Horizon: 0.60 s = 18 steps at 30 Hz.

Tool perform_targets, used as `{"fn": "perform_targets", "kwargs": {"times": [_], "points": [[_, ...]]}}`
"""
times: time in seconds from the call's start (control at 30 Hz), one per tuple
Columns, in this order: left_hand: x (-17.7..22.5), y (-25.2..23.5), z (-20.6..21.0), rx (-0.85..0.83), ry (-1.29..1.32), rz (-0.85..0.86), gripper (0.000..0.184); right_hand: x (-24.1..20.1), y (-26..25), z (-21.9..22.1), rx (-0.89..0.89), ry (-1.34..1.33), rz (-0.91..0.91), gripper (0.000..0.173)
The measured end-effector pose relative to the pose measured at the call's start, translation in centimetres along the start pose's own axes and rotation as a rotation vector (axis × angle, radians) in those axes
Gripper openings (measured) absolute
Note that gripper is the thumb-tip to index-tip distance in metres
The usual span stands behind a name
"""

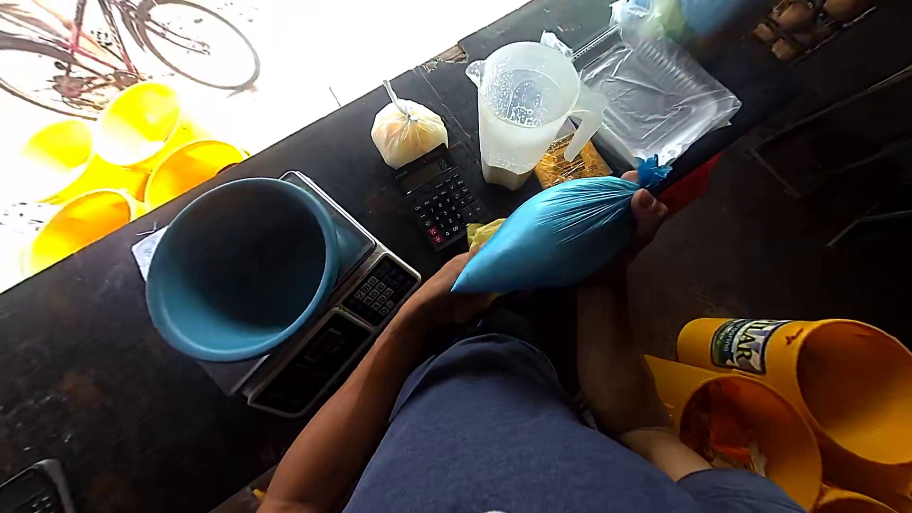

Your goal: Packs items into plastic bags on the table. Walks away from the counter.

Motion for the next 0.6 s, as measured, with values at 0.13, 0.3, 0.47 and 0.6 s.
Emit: {"fn": "perform_targets", "kwargs": {"times": [0.13,0.3,0.47,0.6], "points": [[-2.1,1.1,0.2,0.124,0.347,-0.060,0.052,3.4,-1.0,-2.0,0.080,0.004,0.068,0.006],[-0.5,2.7,-1.5,0.331,0.320,0.139,0.053,6.7,0.1,-1.4,0.198,0.105,0.332,0.020],[1.2,2.8,-3.0,0.577,-0.279,0.436,0.048,7.8,3.0,0.0,0.112,0.307,0.312,0.021],[0.5,4.0,-2.8,0.647,-0.338,0.534,0.038,5.3,3.6,0.5,0.398,0.206,0.341,0.019]]}}
Point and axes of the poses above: each hand's wrist, its own y-axis away from the middle knuckle, its own z-axis out of the palm, x = y × z, the point moved 7 cm from there along -y, towards the middle knuckle, and after that the axes turned 10 degrees about y, right-handed, at the moved point
